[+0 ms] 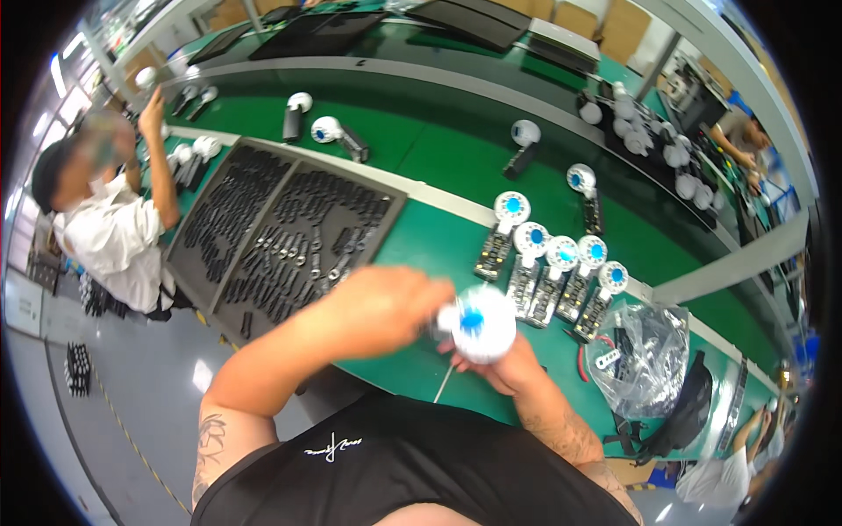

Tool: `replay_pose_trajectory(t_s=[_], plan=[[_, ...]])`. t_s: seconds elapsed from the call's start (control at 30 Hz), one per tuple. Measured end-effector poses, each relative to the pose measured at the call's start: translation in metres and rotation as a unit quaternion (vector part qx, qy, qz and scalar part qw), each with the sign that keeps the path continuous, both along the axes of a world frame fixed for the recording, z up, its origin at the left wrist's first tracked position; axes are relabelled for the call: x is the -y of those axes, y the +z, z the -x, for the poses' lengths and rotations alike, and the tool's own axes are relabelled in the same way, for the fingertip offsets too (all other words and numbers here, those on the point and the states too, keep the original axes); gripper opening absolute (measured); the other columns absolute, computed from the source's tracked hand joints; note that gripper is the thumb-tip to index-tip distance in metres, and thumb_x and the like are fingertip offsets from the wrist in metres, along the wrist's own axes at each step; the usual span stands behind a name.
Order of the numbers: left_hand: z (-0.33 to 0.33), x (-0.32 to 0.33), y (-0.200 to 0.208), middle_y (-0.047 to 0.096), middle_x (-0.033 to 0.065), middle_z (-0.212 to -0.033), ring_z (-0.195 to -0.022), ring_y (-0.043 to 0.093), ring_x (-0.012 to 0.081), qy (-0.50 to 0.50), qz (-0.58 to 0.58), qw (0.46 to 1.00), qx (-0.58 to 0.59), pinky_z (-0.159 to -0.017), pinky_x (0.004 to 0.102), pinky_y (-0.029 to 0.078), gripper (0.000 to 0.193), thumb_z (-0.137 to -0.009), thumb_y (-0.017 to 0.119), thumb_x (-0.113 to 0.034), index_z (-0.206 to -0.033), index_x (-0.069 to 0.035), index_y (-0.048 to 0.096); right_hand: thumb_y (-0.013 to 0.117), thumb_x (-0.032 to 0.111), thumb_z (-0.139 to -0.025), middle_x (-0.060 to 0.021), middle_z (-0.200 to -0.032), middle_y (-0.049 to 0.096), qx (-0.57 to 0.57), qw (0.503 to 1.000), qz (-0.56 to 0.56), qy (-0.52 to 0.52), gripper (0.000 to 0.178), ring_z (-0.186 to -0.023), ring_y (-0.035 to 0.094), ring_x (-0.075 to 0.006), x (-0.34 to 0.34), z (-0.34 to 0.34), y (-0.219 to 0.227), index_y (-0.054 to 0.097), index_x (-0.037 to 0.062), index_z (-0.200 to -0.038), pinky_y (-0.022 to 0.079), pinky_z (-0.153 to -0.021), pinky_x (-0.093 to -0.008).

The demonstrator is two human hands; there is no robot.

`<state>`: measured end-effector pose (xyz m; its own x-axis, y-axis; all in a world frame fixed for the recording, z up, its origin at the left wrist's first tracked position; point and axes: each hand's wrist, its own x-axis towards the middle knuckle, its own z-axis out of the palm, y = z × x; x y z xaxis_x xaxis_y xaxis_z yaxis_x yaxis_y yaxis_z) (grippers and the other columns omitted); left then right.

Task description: Assembling electronic components into housings on a production line.

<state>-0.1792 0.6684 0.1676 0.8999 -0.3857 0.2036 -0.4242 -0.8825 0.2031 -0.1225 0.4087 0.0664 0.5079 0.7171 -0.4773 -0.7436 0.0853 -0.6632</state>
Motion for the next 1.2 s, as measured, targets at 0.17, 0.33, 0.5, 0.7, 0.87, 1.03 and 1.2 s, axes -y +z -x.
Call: replay_pose_trajectory(t_s=[0.17,0.33,0.5,0.7,0.87,1.03,1.2], plan=[[0.022,0.051,0.002,0.068,0.0044,-0.095,-0.074,0.063,0.0256,-0.152,-0.048,0.986,0.053,-0.064,0.0381,0.052,0.043,-0.08,0.077,-0.014,-0.121,-0.013,0.066,0.062,0.009,-0.105,-0.0168,-0.112,0.076,-0.114,0.975,-0.118,0.153,0.029,-0.096,0.076,-0.0246,0.005,0.001,-0.019,0.069,-0.0031,-0.13,0.063,-0.083,-0.0293],[0.012,0.041,0.011,0.07,0.0072,-0.104,-0.081,0.066,0.0275,-0.116,0.049,0.992,-0.009,-0.069,0.0364,0.054,0.057,-0.076,0.08,-0.01,-0.131,-0.009,0.065,0.061,0.008,-0.106,-0.0152,-0.114,0.075,-0.172,0.953,-0.225,0.107,0.031,-0.107,0.076,-0.0258,0.007,-0.003,-0.018,0.065,-0.0039,-0.135,0.064,-0.087,-0.0312],[0.007,0.005,0.006,0.064,0.0191,-0.126,-0.098,0.066,0.0287,0.125,0.533,0.812,-0.202,-0.087,0.0373,0.056,0.076,-0.085,0.075,-0.011,-0.153,0.002,0.044,0.067,0.007,-0.103,-0.0193,-0.127,0.067,-0.14,0.939,-0.312,0.044,0.038,-0.119,0.071,-0.04,0.015,-0.021,-0.022,0.054,0.0057,-0.139,0.061,-0.097,-0.042],[0.008,-0.013,-0.055,0.059,0.0194,-0.125,-0.09,0.065,0.0268,-0.031,0.813,0.539,-0.219,-0.072,0.0374,0.061,0.078,-0.097,0.065,-0.014,-0.163,-0.005,0.025,0.073,0.007,-0.1,-0.0177,-0.124,0.064,-0.059,0.927,-0.371,-0.01,0.036,-0.125,0.064,-0.0398,0.015,-0.028,-0.009,0.056,0.0067,-0.132,0.052,-0.105,-0.0502],[0.031,0.019,-0.087,0.064,0.0242,-0.116,-0.074,0.064,0.0255,0.164,0.825,0.475,-0.258,-0.056,0.0362,0.057,0.064,-0.102,0.052,-0.015,-0.16,-0.002,0.03,0.076,0.005,-0.095,-0.0168,-0.121,0.063,-0.031,0.929,-0.368,-0.003,0.035,-0.108,0.064,-0.0305,0.015,-0.03,-0.026,0.06,0.0053,-0.126,0.052,-0.096,-0.0417],[0.038,0.021,-0.114,0.069,0.019,-0.093,-0.067,0.064,0.0232,0.189,0.822,0.453,-0.29,-0.051,0.0353,0.052,0.034,-0.103,0.049,-0.021,-0.128,0.001,0.055,0.077,0.001,-0.092,-0.0161,-0.118,0.063,0.056,0.95,-0.305,-0.026,0.034,-0.096,0.059,-0.0222,0.009,-0.017,-0.012,0.063,0.0039,-0.122,0.049,-0.089,-0.0342],[0.03,0.02,-0.112,0.069,0.016,-0.088,-0.065,0.063,0.0221,0.171,0.847,0.413,-0.289,-0.053,0.0342,0.052,0.028,-0.102,0.049,-0.02,-0.119,-0.001,0.058,0.077,-0.002,-0.09,-0.016,-0.115,0.064,0.158,0.958,-0.237,-0.041,0.036,-0.098,0.06,-0.0207,0.007,-0.007,-0.009,0.063,0.0035,-0.123,0.049,-0.09,-0.0306]])
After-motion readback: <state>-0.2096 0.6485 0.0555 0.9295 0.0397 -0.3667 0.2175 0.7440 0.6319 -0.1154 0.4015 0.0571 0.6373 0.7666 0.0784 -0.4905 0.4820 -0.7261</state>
